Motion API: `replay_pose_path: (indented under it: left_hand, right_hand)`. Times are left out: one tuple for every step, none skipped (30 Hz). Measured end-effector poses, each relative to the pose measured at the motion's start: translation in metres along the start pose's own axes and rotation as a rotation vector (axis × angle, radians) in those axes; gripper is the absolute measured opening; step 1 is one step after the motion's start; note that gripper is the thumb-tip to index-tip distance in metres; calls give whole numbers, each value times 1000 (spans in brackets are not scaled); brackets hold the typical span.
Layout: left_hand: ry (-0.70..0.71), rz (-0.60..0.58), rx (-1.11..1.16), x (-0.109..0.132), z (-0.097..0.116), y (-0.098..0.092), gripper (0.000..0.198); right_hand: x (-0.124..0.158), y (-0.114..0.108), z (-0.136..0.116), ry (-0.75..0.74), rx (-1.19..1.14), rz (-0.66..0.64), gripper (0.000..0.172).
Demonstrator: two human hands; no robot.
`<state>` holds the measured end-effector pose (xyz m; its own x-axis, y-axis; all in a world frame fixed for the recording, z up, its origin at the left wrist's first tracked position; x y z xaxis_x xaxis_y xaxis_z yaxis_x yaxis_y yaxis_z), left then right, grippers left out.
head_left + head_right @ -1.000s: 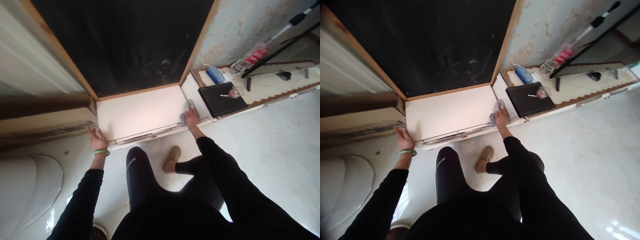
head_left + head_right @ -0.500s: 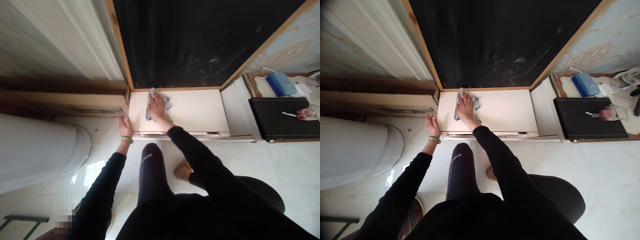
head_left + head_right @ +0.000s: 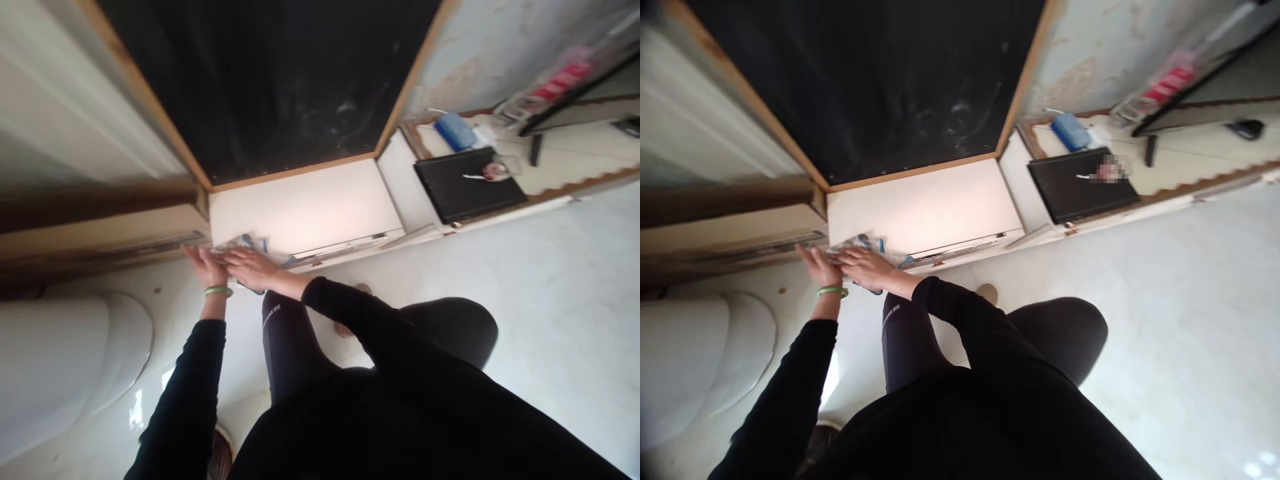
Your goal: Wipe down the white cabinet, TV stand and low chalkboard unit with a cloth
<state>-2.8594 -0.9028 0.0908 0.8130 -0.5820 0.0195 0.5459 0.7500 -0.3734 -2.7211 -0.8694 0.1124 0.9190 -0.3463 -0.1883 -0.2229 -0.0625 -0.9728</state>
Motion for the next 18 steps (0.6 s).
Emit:
replay_pose_path:
  left_hand:
    - [2,2,-30,-1,2,0,69]
    - [8,-8,-56,-2,4,1,71]
    - [6,-18,-73,-2,5,2,72]
    - [4,-33,-86,-2,6,2,74]
    - [1,-50,-97,-3,6,3,75]
    - [-6,-65,-110,-3,7,3,77]
    - [-11,-76,-127,-3,6,3,78]
    - [-14,-85,-139,-3,6,2,81]
    - [-14,-92,-144,-3,6,2,84]
    - [-13,-96,-143,-4,6,2,87]
    - [-11,-97,-136,-4,7,2,89]
    - [-10,-104,-131,-4,8,2,91]
    - [-12,-109,-131,-3,9,2,92]
    - [-23,-116,-143,-3,11,3,93]
    - [-38,-122,-159,-2,12,3,92]
    - [-51,-127,-171,-1,14,3,92]
    - [-59,-129,-174,0,15,3,93]
    - [-59,-119,-172,0,16,2,94]
  right_hand:
    - [14,-3,5,-20,55,27,42]
    - [29,-7,12,-27,100,48,45]
    - [48,-12,24,2,123,57,46]
    - [68,-17,37,44,136,60,48]
    - [90,-23,52,98,145,59,50]
    - [113,-28,68,169,151,56,50]
    - [137,-34,85,254,154,53,50]
    - [162,-39,102,350,156,56,50]
    - [186,-44,119,455,156,66,50]
    - [210,-48,136,559,157,80,51]
    - [232,-51,151,658,160,96,52]
    - [251,-53,164,748,168,114,53]
    - [269,-55,175,827,178,131,55]
    - [284,-56,185,897,192,148,56]
    - [296,-57,193,961,207,165,57]
    - [306,-57,200,1019,222,186,57]
    - [315,-57,205,1071,234,209,58]
    - [321,-57,208,1119,243,234,58]
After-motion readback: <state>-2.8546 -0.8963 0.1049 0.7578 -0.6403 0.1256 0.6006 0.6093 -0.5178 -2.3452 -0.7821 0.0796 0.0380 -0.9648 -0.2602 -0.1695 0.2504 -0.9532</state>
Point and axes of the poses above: each hand's wrist, its own x-axis away from the middle knuckle, its own y-axis out of the palm, z = x × y, the point moved 4 cm from there along -x, towards the middle knuckle, and after that the axes turned 15 degrees about x, right-handed, at the moved point
